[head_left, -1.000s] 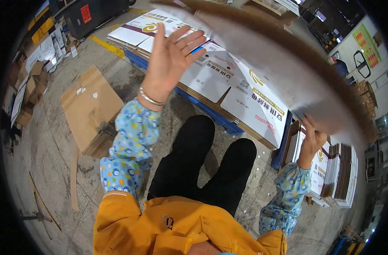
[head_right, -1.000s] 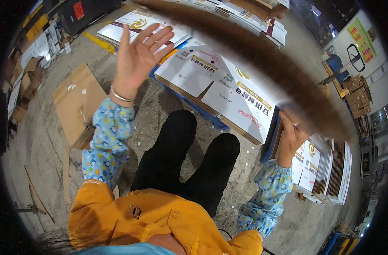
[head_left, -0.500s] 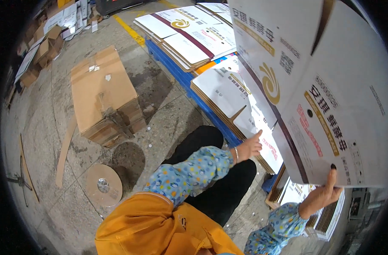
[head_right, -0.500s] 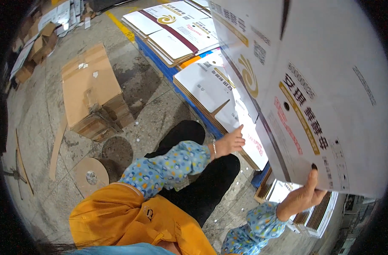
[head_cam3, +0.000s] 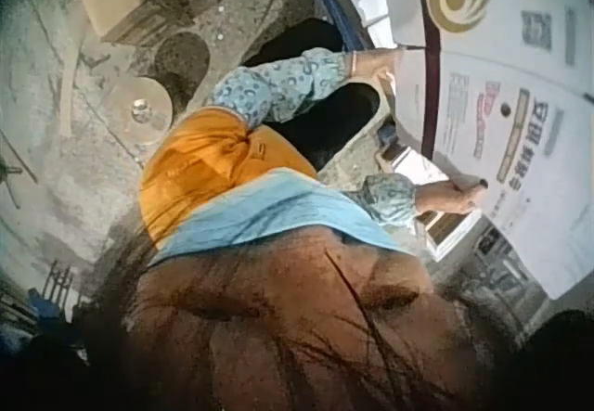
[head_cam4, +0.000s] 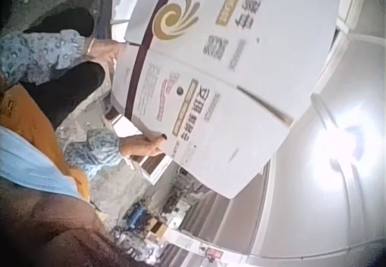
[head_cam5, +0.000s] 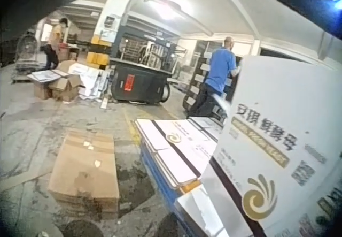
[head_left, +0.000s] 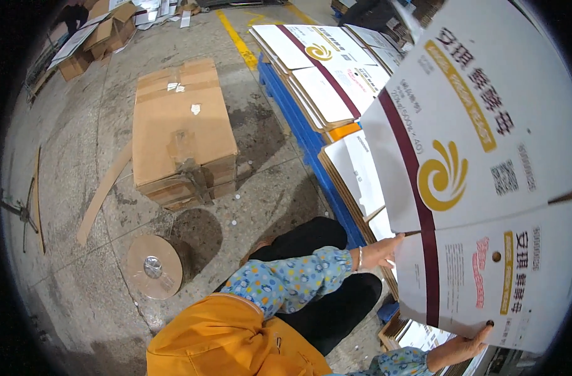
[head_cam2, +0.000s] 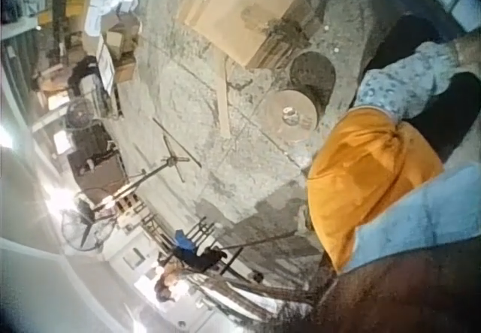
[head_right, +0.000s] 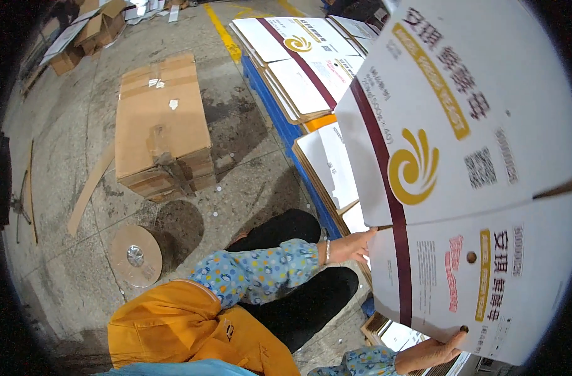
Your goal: Folding and stacking cardboard boxes in a warehouse.
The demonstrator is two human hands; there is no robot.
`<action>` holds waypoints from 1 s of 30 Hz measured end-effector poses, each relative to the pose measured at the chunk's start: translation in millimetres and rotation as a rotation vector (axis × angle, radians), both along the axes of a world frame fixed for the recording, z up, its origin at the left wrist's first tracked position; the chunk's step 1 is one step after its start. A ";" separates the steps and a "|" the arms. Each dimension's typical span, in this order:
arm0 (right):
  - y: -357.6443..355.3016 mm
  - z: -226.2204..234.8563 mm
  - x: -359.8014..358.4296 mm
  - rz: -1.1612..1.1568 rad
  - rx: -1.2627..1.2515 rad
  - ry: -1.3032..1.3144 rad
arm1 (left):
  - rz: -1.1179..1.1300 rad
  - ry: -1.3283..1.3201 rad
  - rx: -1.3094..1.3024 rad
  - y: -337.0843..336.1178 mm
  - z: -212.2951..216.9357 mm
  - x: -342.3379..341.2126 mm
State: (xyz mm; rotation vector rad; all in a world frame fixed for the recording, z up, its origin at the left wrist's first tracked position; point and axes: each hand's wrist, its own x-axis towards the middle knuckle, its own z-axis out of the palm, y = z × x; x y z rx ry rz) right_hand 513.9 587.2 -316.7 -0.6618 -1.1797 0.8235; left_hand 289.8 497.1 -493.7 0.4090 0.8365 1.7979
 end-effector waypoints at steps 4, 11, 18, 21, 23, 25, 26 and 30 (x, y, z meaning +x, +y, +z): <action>33.3 -16.2 20.3 -0.322 0.413 -0.668 | 0.068 0.541 -0.206 -56.5 6.9 -73.2; 6.1 -21.3 -16.5 -0.404 0.245 -0.758 | 1.343 1.614 -1.056 -171.0 80.4 -314.3; 32.0 -36.8 2.5 -0.460 0.380 -0.780 | 0.806 1.572 -1.641 -193.8 72.1 -409.2; 42.0 -40.7 12.2 -0.371 0.281 -0.693 | 0.751 1.695 -1.629 -192.9 63.7 -409.3; 40.8 -41.5 10.6 -0.348 0.271 -0.705 | 0.877 1.774 -1.612 -192.3 63.9 -401.4; 41.2 -46.5 -0.7 -0.412 0.289 -0.607 | 1.237 1.880 -1.354 -193.4 63.0 -375.3; 33.6 -37.0 -3.8 -0.447 0.246 -0.682 | 1.413 1.824 -1.033 -177.2 62.2 -349.9; 35.2 -33.5 5.0 -0.046 -0.094 -0.152 | 0.066 0.489 -0.090 -148.8 50.0 -166.2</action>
